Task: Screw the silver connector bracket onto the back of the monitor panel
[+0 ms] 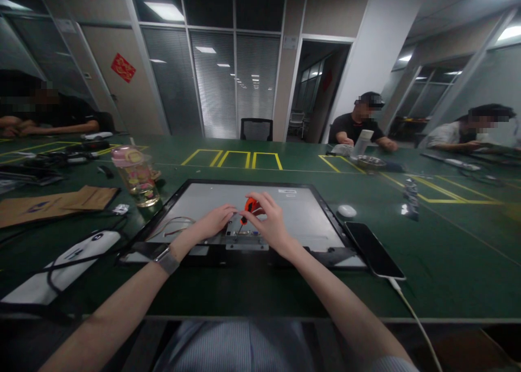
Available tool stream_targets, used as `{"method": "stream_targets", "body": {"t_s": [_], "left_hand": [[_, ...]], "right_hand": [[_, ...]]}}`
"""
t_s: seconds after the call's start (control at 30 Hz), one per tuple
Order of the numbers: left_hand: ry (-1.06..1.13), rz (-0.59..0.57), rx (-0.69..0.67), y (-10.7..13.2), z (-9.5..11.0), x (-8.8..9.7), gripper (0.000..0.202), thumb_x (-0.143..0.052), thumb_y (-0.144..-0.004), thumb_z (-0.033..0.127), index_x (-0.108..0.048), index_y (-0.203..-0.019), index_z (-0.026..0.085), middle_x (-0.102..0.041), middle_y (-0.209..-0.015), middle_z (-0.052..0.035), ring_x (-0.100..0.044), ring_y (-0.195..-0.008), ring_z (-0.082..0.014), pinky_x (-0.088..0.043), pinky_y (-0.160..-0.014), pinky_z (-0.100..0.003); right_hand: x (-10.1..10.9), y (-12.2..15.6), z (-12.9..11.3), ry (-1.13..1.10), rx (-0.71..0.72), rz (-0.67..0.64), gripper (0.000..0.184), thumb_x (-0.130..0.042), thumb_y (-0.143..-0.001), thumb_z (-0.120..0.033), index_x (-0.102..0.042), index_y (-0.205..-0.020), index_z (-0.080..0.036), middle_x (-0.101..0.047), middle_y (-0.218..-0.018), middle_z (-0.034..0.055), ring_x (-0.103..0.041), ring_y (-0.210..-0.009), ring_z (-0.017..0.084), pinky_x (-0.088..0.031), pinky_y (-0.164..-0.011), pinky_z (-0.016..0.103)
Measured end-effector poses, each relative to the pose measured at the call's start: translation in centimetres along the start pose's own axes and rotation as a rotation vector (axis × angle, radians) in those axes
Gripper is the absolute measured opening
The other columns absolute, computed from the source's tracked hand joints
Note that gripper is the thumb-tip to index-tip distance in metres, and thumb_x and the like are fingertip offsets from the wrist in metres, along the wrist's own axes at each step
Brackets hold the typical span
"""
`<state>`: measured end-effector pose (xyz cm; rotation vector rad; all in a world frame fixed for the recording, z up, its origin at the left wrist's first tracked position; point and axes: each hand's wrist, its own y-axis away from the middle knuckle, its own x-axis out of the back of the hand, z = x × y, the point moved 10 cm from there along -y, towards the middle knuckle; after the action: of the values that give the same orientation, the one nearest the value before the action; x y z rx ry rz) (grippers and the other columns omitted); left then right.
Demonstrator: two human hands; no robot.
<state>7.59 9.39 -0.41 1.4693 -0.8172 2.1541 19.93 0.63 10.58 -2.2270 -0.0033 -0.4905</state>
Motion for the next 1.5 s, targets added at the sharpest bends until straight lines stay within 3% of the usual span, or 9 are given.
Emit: {"method": "stream_targets", "body": {"t_s": [0.13, 0.23, 0.47, 0.6, 0.67, 0.8, 1.17, 1.4, 1.5], "left_hand": [[0.000, 0.004, -0.003, 0.0, 0.2, 0.2, 0.039, -0.021, -0.095, 0.027, -0.053, -0.114, 0.016, -0.055, -0.119, -0.0094, -0.051, -0.111, -0.0180, -0.039, -0.098, -0.033], [-0.005, 0.005, -0.013, 0.0, 0.5, 0.3, 0.039, -0.020, -0.095, 0.026, -0.053, -0.113, 0.015, -0.055, -0.118, -0.0094, -0.051, -0.111, -0.0178, -0.038, -0.099, -0.033], [-0.019, -0.005, -0.015, -0.3, 0.2, -0.1, 0.035, -0.024, -0.093, 0.021, -0.054, -0.109, 0.013, -0.056, -0.117, -0.0112, -0.051, -0.110, -0.0189, -0.039, -0.098, -0.035], [-0.017, -0.002, -0.013, -0.4, 0.0, -0.2, 0.031, -0.029, -0.091, 0.017, -0.053, -0.110, 0.012, -0.057, -0.116, -0.0123, -0.051, -0.109, -0.0196, -0.039, -0.098, -0.035], [-0.013, 0.000, -0.017, -0.4, 0.1, -0.2, 0.031, -0.030, -0.091, 0.017, -0.053, -0.111, 0.014, -0.057, -0.117, -0.0105, -0.050, -0.111, -0.0190, -0.038, -0.099, -0.034], [-0.005, 0.007, -0.012, -0.3, 0.2, 0.0, 0.035, -0.024, -0.093, 0.021, -0.054, -0.111, 0.015, -0.056, -0.118, -0.0090, -0.050, -0.111, -0.0176, -0.038, -0.099, -0.033], [0.005, 0.012, -0.023, 0.0, 0.5, 0.3, 0.039, -0.021, -0.095, 0.025, -0.054, -0.113, 0.016, -0.055, -0.116, -0.0086, -0.051, -0.108, -0.0172, -0.039, -0.098, -0.032], [-0.007, -0.004, -0.028, -0.3, 0.5, 0.0, 0.034, -0.025, -0.093, 0.020, -0.055, -0.108, 0.015, -0.056, -0.114, -0.0090, -0.051, -0.109, -0.0175, -0.039, -0.098, -0.033], [-0.010, 0.002, -0.023, -0.2, 0.5, 0.1, 0.035, -0.025, -0.093, 0.020, -0.053, -0.112, 0.015, -0.056, -0.116, -0.0094, -0.050, -0.110, -0.0177, -0.039, -0.098, -0.033]], "right_hand": [[-0.8, -0.9, -0.8, -0.005, 0.031, -0.144, 0.035, -0.053, -0.086, -0.024, -0.051, -0.120, -0.025, -0.057, -0.106, 0.0070, -0.061, -0.086, 0.017, -0.057, -0.076, 0.035], [-1.9, -1.6, -0.9, -0.169, -0.002, -0.254, 0.034, -0.046, -0.089, -0.020, -0.050, -0.122, -0.026, -0.060, -0.108, 0.0062, -0.059, -0.101, 0.019, -0.052, -0.087, 0.039], [-1.2, -1.8, -1.6, -0.130, 0.040, -0.073, 0.028, -0.058, -0.082, -0.021, -0.061, -0.109, -0.027, -0.060, -0.095, 0.0035, -0.059, -0.086, 0.016, -0.054, -0.076, 0.032], [-1.9, -1.2, -3.2, -0.074, 0.096, -0.152, 0.029, -0.057, -0.083, -0.021, -0.061, -0.111, -0.028, -0.060, -0.099, 0.0041, -0.058, -0.090, 0.017, -0.053, -0.078, 0.033], [-1.5, -1.2, -3.4, -0.038, 0.098, -0.117, 0.027, -0.061, -0.080, -0.024, -0.063, -0.107, -0.027, -0.059, -0.095, 0.0041, -0.058, -0.085, 0.017, -0.053, -0.075, 0.032], [-1.0, -1.4, -2.4, -0.038, 0.057, -0.083, 0.026, -0.057, -0.083, -0.026, -0.061, -0.109, -0.028, -0.059, -0.092, 0.0032, -0.060, -0.079, 0.016, -0.055, -0.072, 0.032], [-1.4, -1.2, -1.1, -0.109, 0.026, -0.165, 0.032, -0.047, -0.088, -0.020, -0.052, -0.119, -0.027, -0.061, -0.108, 0.0068, -0.061, -0.096, 0.020, -0.055, -0.079, 0.036], [-0.4, -1.1, -1.7, 0.105, 0.132, -0.051, 0.027, -0.061, -0.081, -0.030, -0.060, -0.108, -0.026, -0.058, -0.087, 0.0040, -0.059, -0.077, 0.018, -0.054, -0.074, 0.034], [-0.2, -1.0, -1.9, 0.131, 0.146, -0.039, 0.028, -0.061, -0.081, -0.032, -0.059, -0.109, -0.025, -0.059, -0.091, 0.0059, -0.059, -0.084, 0.020, -0.051, -0.079, 0.037]]}}
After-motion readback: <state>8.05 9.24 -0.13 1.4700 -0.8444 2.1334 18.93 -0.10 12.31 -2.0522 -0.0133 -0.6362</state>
